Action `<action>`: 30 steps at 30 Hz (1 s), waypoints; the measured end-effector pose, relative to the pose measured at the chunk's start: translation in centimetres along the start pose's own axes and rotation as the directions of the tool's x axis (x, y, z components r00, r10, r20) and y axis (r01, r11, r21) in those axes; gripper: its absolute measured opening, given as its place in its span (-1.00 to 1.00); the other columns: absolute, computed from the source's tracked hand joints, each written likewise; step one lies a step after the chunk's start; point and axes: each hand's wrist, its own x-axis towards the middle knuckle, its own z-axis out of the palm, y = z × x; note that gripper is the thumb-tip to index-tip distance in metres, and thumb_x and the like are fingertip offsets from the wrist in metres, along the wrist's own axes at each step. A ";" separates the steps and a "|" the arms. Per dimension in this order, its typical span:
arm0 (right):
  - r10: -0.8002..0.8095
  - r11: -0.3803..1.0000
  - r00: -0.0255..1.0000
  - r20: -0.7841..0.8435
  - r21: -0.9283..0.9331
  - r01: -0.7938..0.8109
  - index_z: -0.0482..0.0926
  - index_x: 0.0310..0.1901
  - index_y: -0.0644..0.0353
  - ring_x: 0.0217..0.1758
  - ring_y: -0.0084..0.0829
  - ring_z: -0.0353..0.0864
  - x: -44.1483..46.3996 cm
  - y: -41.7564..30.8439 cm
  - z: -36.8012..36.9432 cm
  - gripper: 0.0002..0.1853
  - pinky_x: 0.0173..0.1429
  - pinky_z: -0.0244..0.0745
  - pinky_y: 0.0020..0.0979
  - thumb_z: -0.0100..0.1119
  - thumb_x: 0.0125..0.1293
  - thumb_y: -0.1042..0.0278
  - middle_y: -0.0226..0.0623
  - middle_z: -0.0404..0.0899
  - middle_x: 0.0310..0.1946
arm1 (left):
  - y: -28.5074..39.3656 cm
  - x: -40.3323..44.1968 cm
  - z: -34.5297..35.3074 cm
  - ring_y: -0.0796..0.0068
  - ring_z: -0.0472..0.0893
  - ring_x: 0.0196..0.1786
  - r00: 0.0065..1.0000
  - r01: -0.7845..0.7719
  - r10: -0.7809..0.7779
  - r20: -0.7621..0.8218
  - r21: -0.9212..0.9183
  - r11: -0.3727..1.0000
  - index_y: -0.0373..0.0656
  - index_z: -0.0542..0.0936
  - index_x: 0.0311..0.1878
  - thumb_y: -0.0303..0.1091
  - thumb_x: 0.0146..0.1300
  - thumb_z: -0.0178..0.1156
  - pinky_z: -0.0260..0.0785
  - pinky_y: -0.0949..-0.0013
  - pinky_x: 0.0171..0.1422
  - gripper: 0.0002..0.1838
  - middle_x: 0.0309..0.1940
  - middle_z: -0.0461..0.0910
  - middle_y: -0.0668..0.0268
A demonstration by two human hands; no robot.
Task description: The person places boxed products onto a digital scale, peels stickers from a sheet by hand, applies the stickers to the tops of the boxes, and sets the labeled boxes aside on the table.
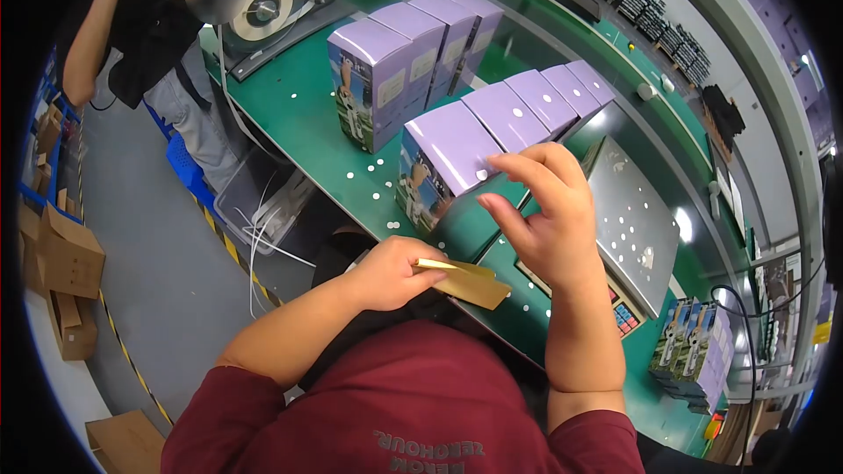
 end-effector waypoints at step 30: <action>0.333 0.609 0.901 0.278 0.666 -0.430 0.71 -0.26 0.33 -0.23 -0.55 0.54 -3.2 -0.1 -0.7 -0.98 -0.14 0.43 -0.50 0.36 0.32 0.59 -0.32 0.62 -0.27 | 6.8 -3.1 -1.5 0.22 0.79 -0.13 0.794 -0.542 0.604 -0.070 0.369 0.755 -0.19 0.73 -0.19 -0.54 0.08 0.42 0.61 0.26 -0.10 -0.81 0.01 0.75 0.10</action>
